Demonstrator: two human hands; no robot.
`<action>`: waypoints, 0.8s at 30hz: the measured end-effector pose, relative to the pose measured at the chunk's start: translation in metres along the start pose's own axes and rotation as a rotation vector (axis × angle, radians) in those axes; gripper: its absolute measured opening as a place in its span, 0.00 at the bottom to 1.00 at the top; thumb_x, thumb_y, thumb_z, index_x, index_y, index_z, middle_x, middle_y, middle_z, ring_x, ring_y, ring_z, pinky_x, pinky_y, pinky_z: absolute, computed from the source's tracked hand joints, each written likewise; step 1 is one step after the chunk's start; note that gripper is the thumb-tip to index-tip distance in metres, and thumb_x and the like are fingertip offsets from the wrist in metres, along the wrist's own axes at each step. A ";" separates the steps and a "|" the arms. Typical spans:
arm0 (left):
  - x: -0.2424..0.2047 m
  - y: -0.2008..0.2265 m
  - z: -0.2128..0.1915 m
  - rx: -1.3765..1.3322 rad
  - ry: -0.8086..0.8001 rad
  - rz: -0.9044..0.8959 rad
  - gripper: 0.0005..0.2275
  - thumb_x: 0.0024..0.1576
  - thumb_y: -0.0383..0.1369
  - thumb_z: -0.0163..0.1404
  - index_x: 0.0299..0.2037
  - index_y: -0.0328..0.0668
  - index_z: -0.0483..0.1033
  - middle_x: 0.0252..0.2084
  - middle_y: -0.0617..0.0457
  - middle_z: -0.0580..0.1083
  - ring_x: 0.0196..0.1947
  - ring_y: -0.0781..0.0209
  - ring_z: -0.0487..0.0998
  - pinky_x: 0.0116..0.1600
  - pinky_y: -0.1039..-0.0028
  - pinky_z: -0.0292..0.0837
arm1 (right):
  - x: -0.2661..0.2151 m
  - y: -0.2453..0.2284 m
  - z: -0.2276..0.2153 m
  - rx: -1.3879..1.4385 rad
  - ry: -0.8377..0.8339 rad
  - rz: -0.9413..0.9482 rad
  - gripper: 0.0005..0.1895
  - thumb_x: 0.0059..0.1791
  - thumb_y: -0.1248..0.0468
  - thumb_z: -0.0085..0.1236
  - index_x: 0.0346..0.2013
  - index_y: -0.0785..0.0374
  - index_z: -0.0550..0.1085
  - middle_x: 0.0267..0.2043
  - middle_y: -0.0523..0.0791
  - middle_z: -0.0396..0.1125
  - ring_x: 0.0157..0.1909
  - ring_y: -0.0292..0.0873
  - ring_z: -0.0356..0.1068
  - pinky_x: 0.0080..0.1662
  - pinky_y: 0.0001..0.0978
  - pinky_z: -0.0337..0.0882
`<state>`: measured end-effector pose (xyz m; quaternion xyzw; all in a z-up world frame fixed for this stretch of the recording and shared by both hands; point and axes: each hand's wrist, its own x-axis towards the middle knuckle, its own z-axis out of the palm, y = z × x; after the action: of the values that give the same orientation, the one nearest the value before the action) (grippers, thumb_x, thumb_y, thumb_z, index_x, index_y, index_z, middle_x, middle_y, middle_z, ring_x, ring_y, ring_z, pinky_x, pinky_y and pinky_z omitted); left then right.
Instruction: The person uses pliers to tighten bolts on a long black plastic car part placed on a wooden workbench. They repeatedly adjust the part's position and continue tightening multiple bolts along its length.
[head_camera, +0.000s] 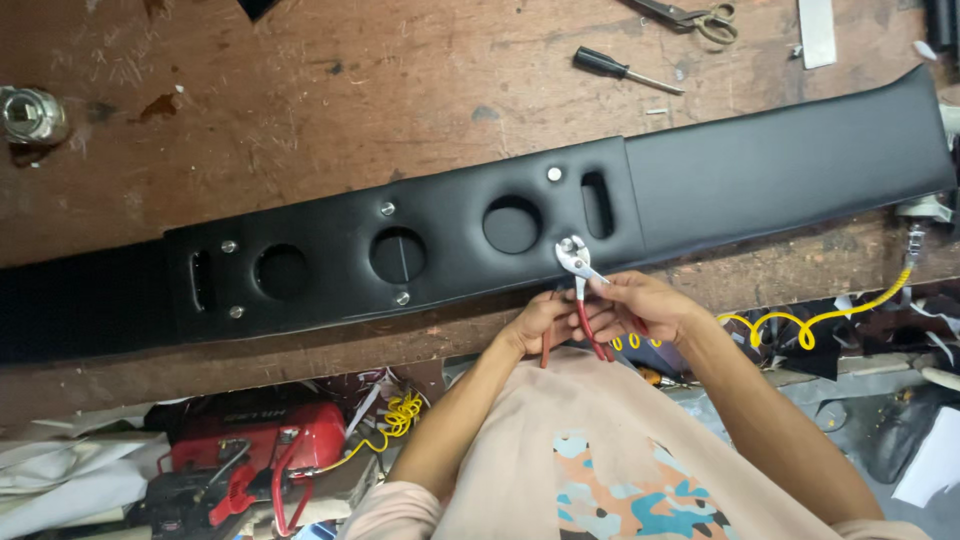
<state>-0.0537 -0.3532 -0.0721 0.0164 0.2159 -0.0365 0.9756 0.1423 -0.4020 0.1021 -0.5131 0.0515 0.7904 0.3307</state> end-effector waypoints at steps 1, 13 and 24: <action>0.002 0.000 -0.002 0.024 0.027 -0.009 0.03 0.67 0.28 0.46 0.46 0.41 0.72 0.36 0.52 0.74 0.36 0.59 0.78 0.45 0.69 0.79 | 0.003 0.001 0.002 0.011 0.034 0.011 0.24 0.56 0.51 0.44 0.53 0.70 0.72 0.45 0.56 0.76 0.41 0.52 0.79 0.39 0.40 0.81; 0.001 0.000 -0.002 0.080 -0.006 -0.005 0.06 0.65 0.33 0.48 0.45 0.39 0.73 0.32 0.54 0.74 0.33 0.59 0.78 0.44 0.69 0.81 | 0.020 0.014 0.006 -0.065 0.160 0.029 0.22 0.57 0.48 0.48 0.45 0.67 0.74 0.39 0.54 0.75 0.34 0.50 0.78 0.29 0.34 0.73; 0.006 -0.005 -0.014 0.103 0.094 -0.011 0.07 0.68 0.38 0.46 0.44 0.45 0.74 0.36 0.56 0.75 0.30 0.68 0.76 0.38 0.74 0.79 | 0.017 -0.005 0.010 0.050 -0.051 0.124 0.21 0.55 0.53 0.44 0.48 0.68 0.73 0.42 0.57 0.75 0.43 0.61 0.78 0.41 0.61 0.80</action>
<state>-0.0540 -0.3583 -0.0875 0.0674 0.2593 -0.0522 0.9620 0.1333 -0.3858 0.0935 -0.4803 0.0948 0.8206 0.2950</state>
